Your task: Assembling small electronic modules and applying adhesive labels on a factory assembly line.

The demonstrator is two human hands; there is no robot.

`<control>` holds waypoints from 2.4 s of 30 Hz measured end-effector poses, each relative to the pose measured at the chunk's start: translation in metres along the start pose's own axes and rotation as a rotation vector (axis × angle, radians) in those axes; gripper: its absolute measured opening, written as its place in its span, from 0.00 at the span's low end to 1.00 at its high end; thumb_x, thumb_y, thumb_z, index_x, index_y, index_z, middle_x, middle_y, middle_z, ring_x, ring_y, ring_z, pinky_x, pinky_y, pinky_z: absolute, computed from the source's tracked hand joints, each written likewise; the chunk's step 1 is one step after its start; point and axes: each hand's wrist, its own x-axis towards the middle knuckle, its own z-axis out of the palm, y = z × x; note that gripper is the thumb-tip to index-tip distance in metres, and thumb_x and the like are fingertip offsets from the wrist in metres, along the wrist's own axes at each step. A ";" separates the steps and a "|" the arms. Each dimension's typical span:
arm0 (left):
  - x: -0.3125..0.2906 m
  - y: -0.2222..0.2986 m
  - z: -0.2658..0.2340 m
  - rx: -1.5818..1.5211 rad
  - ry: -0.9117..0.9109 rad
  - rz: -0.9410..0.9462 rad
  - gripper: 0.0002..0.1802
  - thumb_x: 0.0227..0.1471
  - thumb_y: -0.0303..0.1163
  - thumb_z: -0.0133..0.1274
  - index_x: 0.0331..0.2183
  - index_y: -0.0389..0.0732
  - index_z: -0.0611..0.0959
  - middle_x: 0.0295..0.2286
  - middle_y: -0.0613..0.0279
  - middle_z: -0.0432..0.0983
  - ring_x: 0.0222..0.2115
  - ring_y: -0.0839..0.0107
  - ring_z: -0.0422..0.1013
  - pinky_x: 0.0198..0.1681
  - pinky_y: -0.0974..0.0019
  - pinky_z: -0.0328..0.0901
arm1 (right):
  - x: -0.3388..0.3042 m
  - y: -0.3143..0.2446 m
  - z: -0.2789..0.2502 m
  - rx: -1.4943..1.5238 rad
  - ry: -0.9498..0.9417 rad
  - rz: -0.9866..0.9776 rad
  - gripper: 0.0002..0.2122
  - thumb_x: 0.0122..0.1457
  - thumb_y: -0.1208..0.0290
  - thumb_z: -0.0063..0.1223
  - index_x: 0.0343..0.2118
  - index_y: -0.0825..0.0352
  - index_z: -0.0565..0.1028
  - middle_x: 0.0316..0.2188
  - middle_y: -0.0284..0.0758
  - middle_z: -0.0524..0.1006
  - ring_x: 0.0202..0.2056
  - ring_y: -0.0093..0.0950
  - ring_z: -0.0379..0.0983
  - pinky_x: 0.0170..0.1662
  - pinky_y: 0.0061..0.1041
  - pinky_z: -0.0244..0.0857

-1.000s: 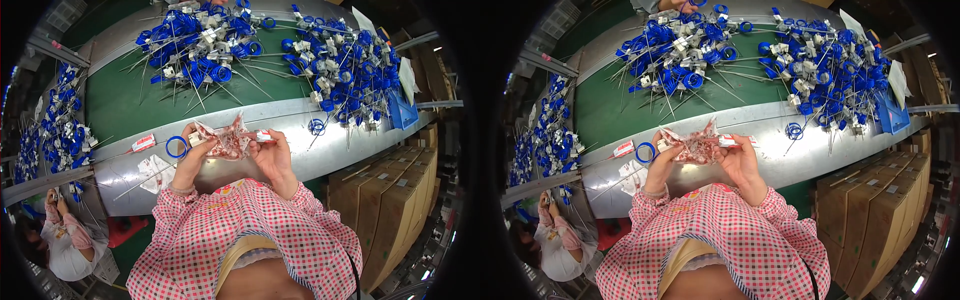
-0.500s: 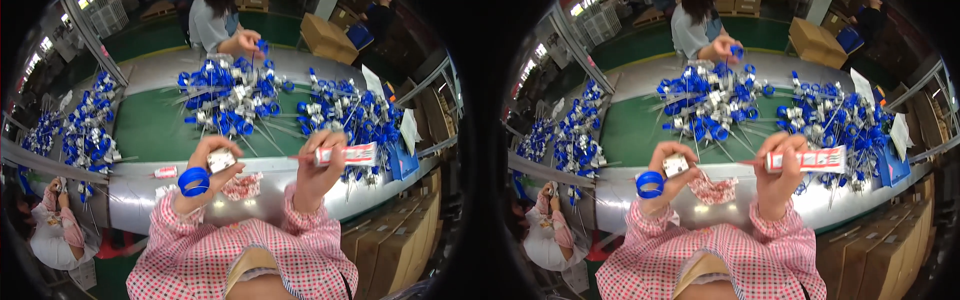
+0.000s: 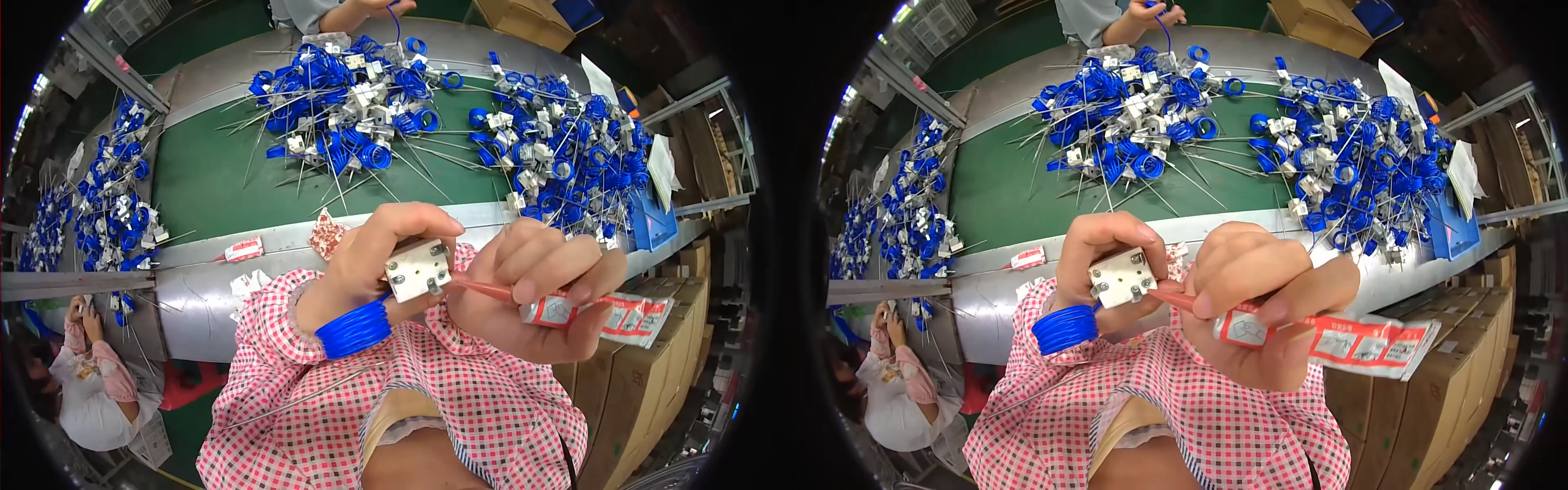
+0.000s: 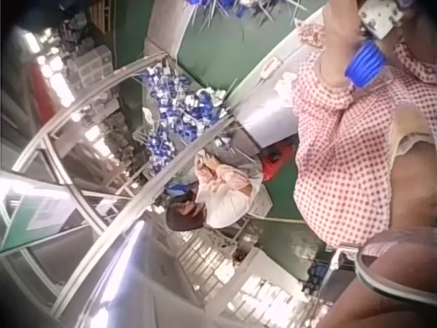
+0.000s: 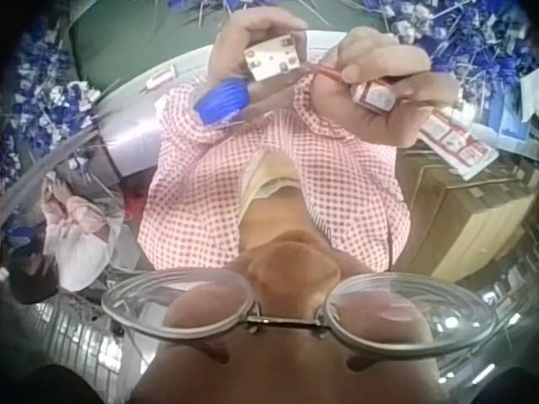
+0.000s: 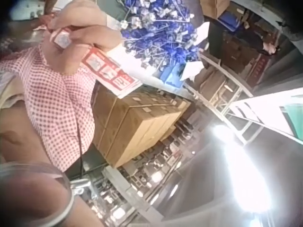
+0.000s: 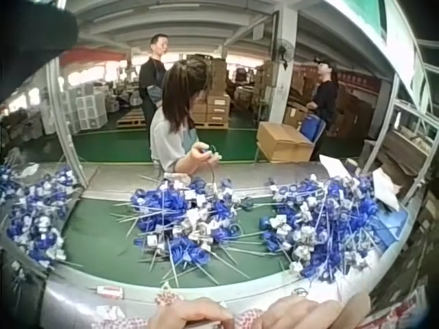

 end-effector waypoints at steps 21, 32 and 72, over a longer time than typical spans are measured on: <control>0.003 -0.006 -0.006 -0.001 -0.099 0.015 0.27 0.36 0.21 0.57 0.42 0.34 0.67 0.34 0.53 0.71 0.31 0.65 0.71 0.33 0.70 0.66 | 0.002 -0.014 -0.017 -0.292 -0.414 0.222 0.24 0.35 0.92 0.54 0.32 0.64 0.56 0.22 0.37 0.69 0.16 0.24 0.63 0.21 0.21 0.58; 0.001 -0.006 -0.004 -0.029 -0.079 0.007 0.28 0.35 0.21 0.57 0.42 0.34 0.66 0.32 0.54 0.71 0.31 0.67 0.71 0.32 0.71 0.66 | 0.005 -0.021 -0.020 -0.393 -0.543 0.267 0.23 0.38 0.89 0.55 0.32 0.63 0.55 0.23 0.35 0.70 0.19 0.26 0.66 0.24 0.23 0.60; 0.003 -0.002 -0.004 -0.074 -0.112 0.067 0.27 0.38 0.28 0.60 0.40 0.33 0.65 0.30 0.52 0.70 0.30 0.69 0.70 0.32 0.70 0.65 | 0.001 -0.013 -0.007 -0.195 -0.381 0.263 0.12 0.47 0.81 0.47 0.28 0.63 0.56 0.17 0.35 0.69 0.13 0.25 0.60 0.21 0.23 0.55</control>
